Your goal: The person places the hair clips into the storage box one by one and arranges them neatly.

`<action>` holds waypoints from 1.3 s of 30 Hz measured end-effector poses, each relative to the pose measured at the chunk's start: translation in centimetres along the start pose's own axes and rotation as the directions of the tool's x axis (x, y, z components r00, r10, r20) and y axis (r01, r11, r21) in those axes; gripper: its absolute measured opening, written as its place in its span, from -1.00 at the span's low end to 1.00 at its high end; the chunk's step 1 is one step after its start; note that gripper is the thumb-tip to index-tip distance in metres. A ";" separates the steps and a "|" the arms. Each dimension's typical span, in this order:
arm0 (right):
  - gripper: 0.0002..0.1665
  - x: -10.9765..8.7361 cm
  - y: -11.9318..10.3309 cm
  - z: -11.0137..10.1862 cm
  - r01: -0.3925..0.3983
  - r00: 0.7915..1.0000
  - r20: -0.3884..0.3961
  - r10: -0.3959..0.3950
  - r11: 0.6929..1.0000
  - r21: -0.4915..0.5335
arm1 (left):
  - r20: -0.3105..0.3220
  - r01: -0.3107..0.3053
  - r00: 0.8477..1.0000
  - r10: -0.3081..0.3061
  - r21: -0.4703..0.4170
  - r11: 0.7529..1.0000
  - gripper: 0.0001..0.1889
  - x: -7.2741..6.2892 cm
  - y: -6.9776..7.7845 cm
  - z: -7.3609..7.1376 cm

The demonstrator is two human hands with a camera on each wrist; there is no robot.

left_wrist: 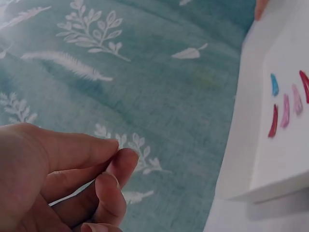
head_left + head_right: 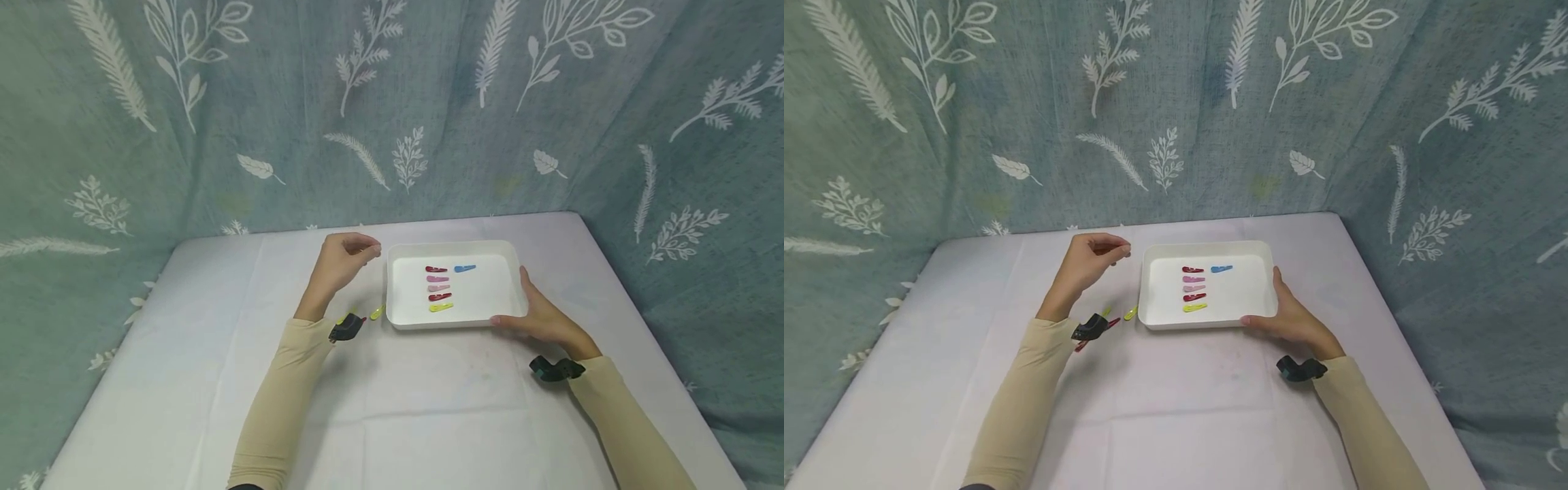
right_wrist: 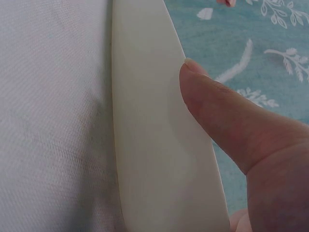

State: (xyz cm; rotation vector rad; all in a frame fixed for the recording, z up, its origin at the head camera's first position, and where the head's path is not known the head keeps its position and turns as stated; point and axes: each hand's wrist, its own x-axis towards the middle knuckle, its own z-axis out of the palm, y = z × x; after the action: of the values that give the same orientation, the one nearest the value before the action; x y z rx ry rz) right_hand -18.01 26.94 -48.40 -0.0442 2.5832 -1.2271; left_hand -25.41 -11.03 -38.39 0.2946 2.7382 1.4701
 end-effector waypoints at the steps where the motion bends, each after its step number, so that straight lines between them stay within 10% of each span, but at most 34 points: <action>1: 0.69 0.0 0.0 0.0 -0.001 1.000 0.000 0.001 1.000 -0.001 | -0.003 -0.005 1.000 0.005 -0.001 1.000 -0.77 -0.2 -0.2 -0.3; 25: 0.67 0.1 -0.2 0.2 -0.020 1.000 0.002 0.020 1.000 -0.005 | 0.086 0.185 0.975 -0.204 0.188 0.965 -0.74 -3.0 -5.6 0.5; 39: 0.68 0.0 -0.3 0.1 -0.022 1.000 0.001 0.022 1.000 -0.016 | 0.184 0.185 0.951 -0.247 0.301 0.936 -0.76 -3.0 -6.5 2.0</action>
State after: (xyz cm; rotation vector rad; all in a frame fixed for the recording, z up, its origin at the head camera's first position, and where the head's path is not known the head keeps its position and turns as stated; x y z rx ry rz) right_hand -18.04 26.66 -48.30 -0.0200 2.5855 -1.1988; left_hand -23.27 -13.43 -45.07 0.1395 2.6895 0.9358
